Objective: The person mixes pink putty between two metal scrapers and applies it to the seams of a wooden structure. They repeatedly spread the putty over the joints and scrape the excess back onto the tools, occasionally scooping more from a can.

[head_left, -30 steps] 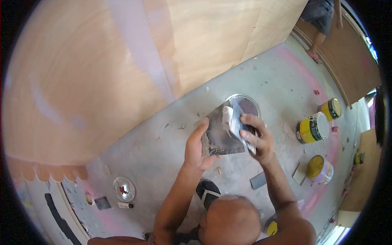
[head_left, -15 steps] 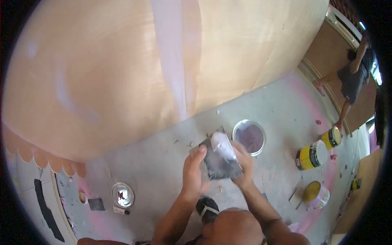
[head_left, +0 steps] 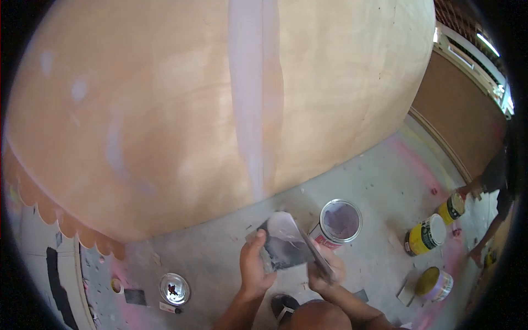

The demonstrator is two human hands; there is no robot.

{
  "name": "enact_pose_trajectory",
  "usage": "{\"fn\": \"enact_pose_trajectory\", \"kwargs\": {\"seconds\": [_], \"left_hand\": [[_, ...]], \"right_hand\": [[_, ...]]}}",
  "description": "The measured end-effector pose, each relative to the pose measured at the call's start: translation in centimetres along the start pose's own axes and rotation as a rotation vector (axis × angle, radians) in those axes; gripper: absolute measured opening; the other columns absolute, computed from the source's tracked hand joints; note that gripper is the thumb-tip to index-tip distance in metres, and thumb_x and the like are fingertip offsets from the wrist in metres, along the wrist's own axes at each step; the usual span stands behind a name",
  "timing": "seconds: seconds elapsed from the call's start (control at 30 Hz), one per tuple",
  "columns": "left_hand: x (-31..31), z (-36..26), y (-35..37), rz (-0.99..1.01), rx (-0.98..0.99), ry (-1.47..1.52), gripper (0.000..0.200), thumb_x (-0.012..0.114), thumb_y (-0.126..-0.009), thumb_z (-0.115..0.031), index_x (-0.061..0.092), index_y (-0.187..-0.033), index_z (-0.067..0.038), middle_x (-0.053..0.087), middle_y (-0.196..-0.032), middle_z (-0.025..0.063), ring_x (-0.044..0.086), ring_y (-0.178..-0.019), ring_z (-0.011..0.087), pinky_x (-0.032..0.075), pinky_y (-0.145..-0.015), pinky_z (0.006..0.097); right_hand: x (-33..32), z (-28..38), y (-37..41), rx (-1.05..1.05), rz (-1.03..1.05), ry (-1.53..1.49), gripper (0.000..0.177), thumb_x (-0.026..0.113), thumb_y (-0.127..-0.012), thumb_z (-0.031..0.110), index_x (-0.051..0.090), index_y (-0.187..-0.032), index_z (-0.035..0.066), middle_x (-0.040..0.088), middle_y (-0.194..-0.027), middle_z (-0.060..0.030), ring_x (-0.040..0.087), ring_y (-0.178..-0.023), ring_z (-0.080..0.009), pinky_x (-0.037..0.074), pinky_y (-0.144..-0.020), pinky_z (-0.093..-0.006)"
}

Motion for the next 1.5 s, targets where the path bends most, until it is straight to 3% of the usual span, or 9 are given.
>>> {"fn": "enact_pose_trajectory", "kwargs": {"seconds": [0.13, 0.33, 0.47, 0.67, 0.73, 0.9, 1.07, 1.17, 1.5], "left_hand": [[0.0, -0.6, 1.2, 0.021, 0.031, -0.229, 0.031, 0.059, -0.093, -0.023, 0.060, -0.110, 0.003, 0.065, -0.100, 0.0097, 0.065, -0.087, 0.0194, 0.052, -0.077, 0.0327], [0.5, -1.1, 0.5, 0.004, 0.017, -0.040, 0.033, 0.059, -0.093, -0.023, 0.060, -0.110, 0.005, 0.064, -0.101, 0.0075, 0.062, -0.089, 0.0165, 0.050, -0.079, 0.0319], [-1.2, -1.7, 0.1, -0.016, 0.133, -0.330, 0.033, 0.057, -0.094, -0.024, 0.059, -0.111, 0.005, 0.064, -0.104, 0.0088, 0.063, -0.093, 0.0191, 0.050, -0.083, 0.0320], [-1.9, -3.3, -1.7, -0.010, 0.225, -0.093, 0.033, 0.052, -0.096, -0.028, 0.061, -0.107, 0.001, 0.066, -0.101, 0.0086, 0.065, -0.090, 0.0216, 0.052, -0.082, 0.0378], [-1.8, -2.6, -1.8, -0.024, 0.210, -0.021, 0.034, 0.052, -0.097, -0.030, 0.061, -0.108, 0.001, 0.065, -0.102, 0.0083, 0.064, -0.092, 0.0203, 0.051, -0.083, 0.0366], [-1.8, -0.9, -0.2, 0.025, 0.257, -0.299, 0.035, 0.054, -0.097, -0.032, 0.059, -0.109, 0.001, 0.063, -0.106, 0.0091, 0.062, -0.095, 0.0183, 0.050, -0.084, 0.0341], [-3.3, -2.7, 0.1, -0.147, 0.305, -0.180, 0.036, 0.054, -0.097, -0.031, 0.059, -0.108, 0.002, 0.063, -0.105, 0.0097, 0.062, -0.095, 0.0181, 0.050, -0.084, 0.0336], [-6.3, -3.2, -0.1, -0.212, 0.320, -0.118, 0.036, 0.052, -0.098, -0.031, 0.059, -0.110, 0.002, 0.062, -0.104, 0.0092, 0.062, -0.095, 0.0181, 0.050, -0.085, 0.0339], [-8.5, -3.7, 0.7, -0.370, 0.579, -0.413, 0.055, 0.043, -0.101, -0.043, 0.059, -0.112, 0.008, 0.063, -0.096, 0.0077, 0.058, -0.085, 0.0140, 0.048, -0.076, 0.0283]], "right_hand": [[0.4, -1.0, -3.9, -0.005, 0.395, 0.189, 0.029, 0.064, -0.083, 0.001, 0.065, -0.112, -0.003, 0.062, -0.123, -0.0191, 0.061, -0.115, -0.0310, 0.045, -0.099, -0.0419], [0.6, 0.5, -0.4, -0.479, 0.055, -0.274, 0.038, 0.064, -0.080, -0.009, 0.062, -0.117, 0.002, 0.058, -0.127, -0.0247, 0.055, -0.122, -0.0351, 0.045, -0.100, -0.0419], [-0.1, -1.6, -5.6, -0.186, 0.378, 0.340, 0.018, 0.063, -0.084, -0.002, 0.062, -0.102, 0.001, 0.058, -0.131, -0.0193, 0.060, -0.115, -0.0326, 0.049, -0.095, -0.0375], [-1.4, -2.5, -4.4, 0.832, -0.336, -0.904, 0.031, 0.059, -0.093, 0.021, 0.053, -0.119, 0.004, 0.063, -0.073, -0.0052, 0.064, -0.074, -0.0148, 0.053, -0.067, -0.0294], [0.6, -0.9, -3.2, 0.926, 0.696, -1.453, 0.033, 0.056, -0.095, 0.028, 0.054, -0.119, 0.005, 0.061, -0.067, -0.0052, 0.061, -0.062, -0.0135, 0.050, -0.057, -0.0232], [5.1, -3.7, -5.3, 1.181, -0.183, -0.985, 0.031, 0.057, -0.095, 0.027, 0.057, -0.110, 0.000, 0.064, -0.073, -0.0101, 0.061, -0.053, -0.0173, 0.051, -0.048, -0.0314], [3.6, -3.2, -1.9, 0.096, -0.481, -0.493, 0.022, 0.058, -0.096, 0.024, 0.059, -0.093, 0.002, 0.062, -0.080, -0.0068, 0.060, -0.067, -0.0158, 0.049, -0.056, -0.0308], [2.9, -5.1, -0.3, 0.136, 0.262, -0.076, 0.021, 0.058, -0.096, 0.023, 0.056, -0.094, 0.003, 0.060, -0.083, -0.0074, 0.060, -0.067, -0.0177, 0.047, -0.053, -0.0300], [6.4, -4.3, 0.6, 0.774, -0.074, -0.559, 0.017, 0.058, -0.095, 0.022, 0.055, -0.097, 0.005, 0.061, -0.066, -0.0037, 0.052, -0.037, -0.0105, 0.038, -0.029, -0.0223]]}}
Point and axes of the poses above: each hand's wrist, its own y-axis away from the middle knuckle, its own x-axis out of the palm, z = x × y, the point moved 4 cm from there along -y, towards the middle knuckle
